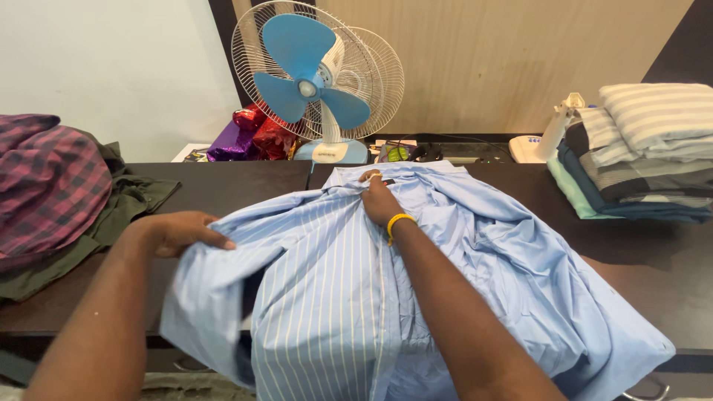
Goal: The person unfolds a light blue striped shirt on a table, smooths it out, and buttons it from top to bottom. The person then folds the shirt in half and smooths it again.
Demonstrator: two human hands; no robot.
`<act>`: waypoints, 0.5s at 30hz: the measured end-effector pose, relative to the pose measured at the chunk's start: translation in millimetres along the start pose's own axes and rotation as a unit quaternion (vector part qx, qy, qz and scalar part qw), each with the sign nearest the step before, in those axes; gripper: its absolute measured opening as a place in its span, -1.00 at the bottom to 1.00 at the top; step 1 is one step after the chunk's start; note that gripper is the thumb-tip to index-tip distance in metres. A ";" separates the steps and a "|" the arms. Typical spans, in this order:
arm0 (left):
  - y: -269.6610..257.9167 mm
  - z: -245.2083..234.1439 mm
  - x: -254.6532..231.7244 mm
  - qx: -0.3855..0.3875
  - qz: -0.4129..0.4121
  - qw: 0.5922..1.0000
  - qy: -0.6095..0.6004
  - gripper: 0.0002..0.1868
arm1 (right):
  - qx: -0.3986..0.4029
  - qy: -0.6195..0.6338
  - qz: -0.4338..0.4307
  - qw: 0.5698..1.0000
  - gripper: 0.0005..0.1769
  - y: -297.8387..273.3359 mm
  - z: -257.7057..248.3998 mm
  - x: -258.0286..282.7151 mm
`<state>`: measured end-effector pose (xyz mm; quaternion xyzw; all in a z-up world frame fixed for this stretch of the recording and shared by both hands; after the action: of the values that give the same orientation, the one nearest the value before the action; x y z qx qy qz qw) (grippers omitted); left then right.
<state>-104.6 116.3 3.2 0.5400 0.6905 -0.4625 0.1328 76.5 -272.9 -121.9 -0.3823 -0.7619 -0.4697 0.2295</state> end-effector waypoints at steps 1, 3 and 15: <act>3.5 -5.1 -1.6 -0.062 0.042 0.995 0.066 -0.41 | -0.005 0.002 -0.035 0.999 -0.68 -0.9 2.3 -2.6; 9.4 -14.5 -4.5 -0.217 0.082 0.961 0.153 -0.45 | -0.019 0.007 -0.107 0.994 -0.76 -0.4 5.5 1.1; 74.6 -76.7 45.0 -0.091 0.020 0.957 0.276 -0.32 | 0.074 0.250 0.184 0.948 -0.71 -6.8 -21.4 54.0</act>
<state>-32.7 203.6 -23.3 0.6458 0.7287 -0.2280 -0.0053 38.3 -274.0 -77.6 -0.3684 -0.6293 -0.4417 0.5226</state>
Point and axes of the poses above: each hand's wrist, its own y-axis towards the middle knuckle, its own z-axis out of the palm, x = y × z, the point moved 1 cm from there along y, towards the middle knuckle
